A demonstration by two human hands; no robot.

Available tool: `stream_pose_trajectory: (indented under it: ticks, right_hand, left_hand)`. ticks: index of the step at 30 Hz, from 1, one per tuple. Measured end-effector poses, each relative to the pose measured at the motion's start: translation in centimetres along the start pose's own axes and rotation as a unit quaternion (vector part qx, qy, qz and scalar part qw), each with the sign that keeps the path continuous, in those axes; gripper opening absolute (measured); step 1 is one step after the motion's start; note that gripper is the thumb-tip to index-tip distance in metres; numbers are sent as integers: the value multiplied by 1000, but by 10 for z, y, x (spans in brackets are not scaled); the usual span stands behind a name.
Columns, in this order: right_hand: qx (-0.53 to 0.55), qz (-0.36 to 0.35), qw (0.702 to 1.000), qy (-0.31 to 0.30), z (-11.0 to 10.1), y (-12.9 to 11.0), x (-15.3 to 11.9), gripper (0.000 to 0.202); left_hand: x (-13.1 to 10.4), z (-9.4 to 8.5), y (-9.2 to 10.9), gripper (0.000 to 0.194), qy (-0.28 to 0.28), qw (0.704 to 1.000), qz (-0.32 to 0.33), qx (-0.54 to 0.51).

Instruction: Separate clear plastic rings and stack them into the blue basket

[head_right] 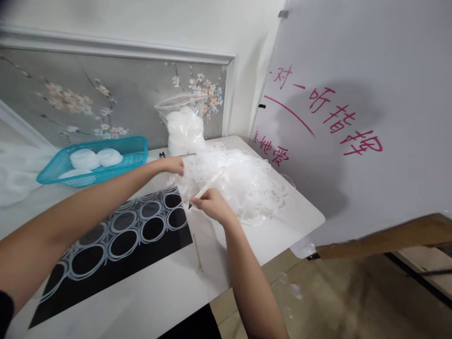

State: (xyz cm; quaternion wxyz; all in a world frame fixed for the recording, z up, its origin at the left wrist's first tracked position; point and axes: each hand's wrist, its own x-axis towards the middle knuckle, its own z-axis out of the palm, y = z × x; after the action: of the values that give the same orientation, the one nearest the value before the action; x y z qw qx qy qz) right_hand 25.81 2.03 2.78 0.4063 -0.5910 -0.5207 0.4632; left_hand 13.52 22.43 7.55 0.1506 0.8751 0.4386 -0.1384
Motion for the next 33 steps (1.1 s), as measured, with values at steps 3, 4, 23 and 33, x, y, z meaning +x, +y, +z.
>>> stream_pose_trajectory:
  ticks: [3,4,23,33]
  right_hand:
    - [-46,7,998,-46,9,1,1,18]
    - [-59,15,997,-40,10,0,1,17]
    - [-133,10,984,116,-15,2,-16,32]
    - [-74,-113,991,-8,78,7,11,26]
  left_hand:
    - [-2,-32,8,32,48,999,-10,-15]
    - [-3,-42,14,34,68,997,-4,-25]
    - [-159,51,-12,37,208,961,167,-80]
    - [-221,169,-29,43,190,972,131,38]
